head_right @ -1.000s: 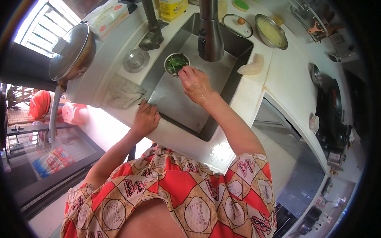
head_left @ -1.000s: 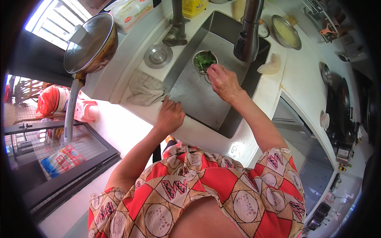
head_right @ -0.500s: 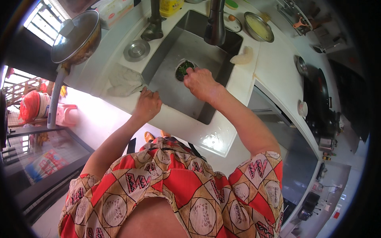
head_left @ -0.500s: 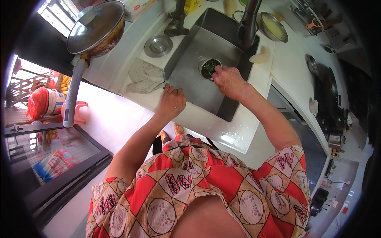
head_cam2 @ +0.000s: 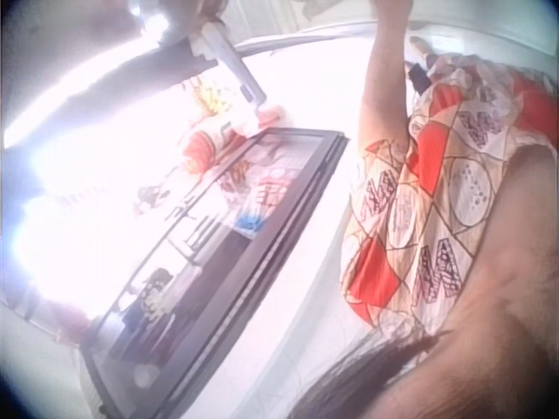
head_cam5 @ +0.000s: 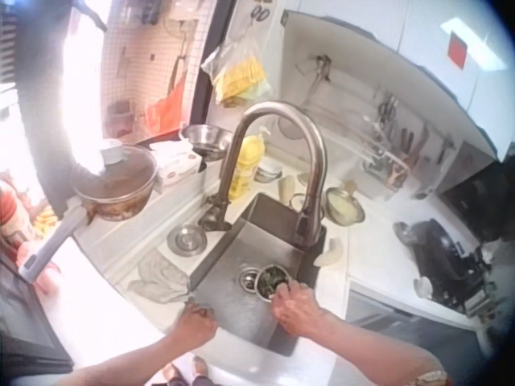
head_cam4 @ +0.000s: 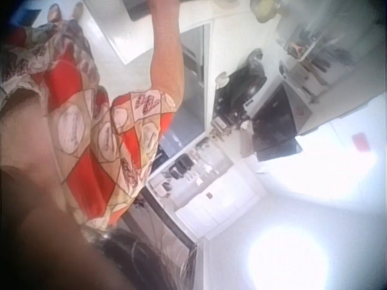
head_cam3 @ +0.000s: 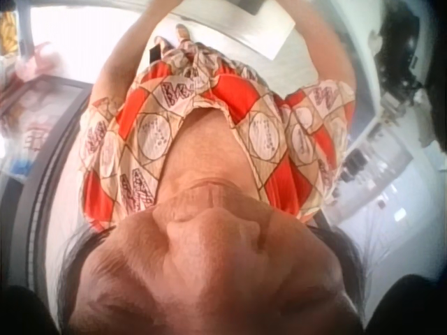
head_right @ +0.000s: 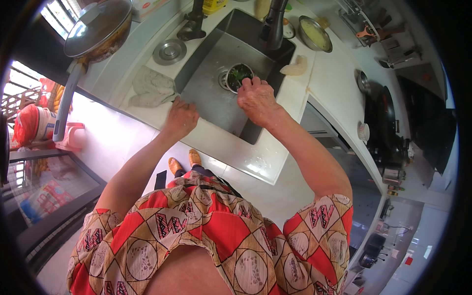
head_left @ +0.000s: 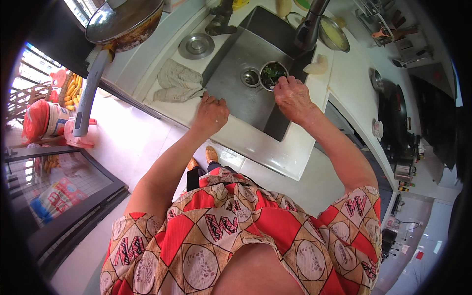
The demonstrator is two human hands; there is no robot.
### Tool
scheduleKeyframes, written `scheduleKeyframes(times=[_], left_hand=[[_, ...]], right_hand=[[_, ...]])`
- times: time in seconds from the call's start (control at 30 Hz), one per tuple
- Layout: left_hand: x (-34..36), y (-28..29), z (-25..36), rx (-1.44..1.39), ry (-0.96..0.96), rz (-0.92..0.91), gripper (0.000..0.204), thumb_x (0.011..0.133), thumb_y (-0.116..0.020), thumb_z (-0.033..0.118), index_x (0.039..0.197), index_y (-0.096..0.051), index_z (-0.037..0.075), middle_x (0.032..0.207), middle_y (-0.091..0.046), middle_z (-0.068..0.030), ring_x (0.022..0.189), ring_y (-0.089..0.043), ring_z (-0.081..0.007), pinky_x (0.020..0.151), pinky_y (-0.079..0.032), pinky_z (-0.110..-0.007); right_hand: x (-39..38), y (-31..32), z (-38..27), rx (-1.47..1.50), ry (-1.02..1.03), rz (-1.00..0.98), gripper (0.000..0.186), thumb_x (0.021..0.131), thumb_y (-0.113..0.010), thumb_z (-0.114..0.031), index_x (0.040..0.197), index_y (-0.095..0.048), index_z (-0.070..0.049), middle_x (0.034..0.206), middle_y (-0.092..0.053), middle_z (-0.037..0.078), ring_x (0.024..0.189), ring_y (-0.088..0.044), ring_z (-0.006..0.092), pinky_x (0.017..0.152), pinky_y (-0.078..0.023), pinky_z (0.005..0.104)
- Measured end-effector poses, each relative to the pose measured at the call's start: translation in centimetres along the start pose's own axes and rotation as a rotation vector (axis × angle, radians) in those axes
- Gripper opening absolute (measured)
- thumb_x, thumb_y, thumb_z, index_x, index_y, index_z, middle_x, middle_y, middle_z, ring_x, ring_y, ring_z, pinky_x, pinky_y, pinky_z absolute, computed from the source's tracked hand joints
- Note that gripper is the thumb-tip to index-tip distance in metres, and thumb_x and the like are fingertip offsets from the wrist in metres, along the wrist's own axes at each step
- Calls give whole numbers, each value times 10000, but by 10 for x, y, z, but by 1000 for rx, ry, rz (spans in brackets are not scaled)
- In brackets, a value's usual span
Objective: The person washes leafy green vegetables in a metal bowl under running water, then places the bowl in the refrigerator. They also retrieve a packaged item from a cabinet, open it, and place it back.
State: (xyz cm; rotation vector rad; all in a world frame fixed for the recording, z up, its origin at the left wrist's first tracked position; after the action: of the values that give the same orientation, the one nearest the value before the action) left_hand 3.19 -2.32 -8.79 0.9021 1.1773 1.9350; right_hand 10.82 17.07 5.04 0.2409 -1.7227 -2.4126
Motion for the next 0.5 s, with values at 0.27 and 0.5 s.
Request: scheduleKeyframes(times=[0.27,0.5], left_hand=[[1,-1,-1,-16,-29,108,116,745,-542,124,679,-569,32,624,-599,-147,752,-586,-265,942,-366,-441],[2,-1,-2,-22,-33,104,124,739,-539,120,671,-579,25,634,-608,-161,756,-592,-271,942,-367,-444]], right_hand=[[1,17,7,-99,8,91,121,577,-621,-87,684,-603,-34,774,-511,100,740,-538,233,591,-457,316],[1,24,8,-107,13,136,100,601,-607,-87,687,-598,-37,778,-506,91,745,-533,229,592,-458,318]])
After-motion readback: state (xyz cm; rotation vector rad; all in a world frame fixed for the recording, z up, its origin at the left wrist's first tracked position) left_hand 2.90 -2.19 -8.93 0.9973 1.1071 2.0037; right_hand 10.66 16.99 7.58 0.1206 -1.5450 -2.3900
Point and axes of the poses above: each hand's wrist, its own x-axis towards the middle knuckle, its own y-axis out of the back of the hand, z = x × y, the point moved 2 cm from there along x, towards the middle knuckle
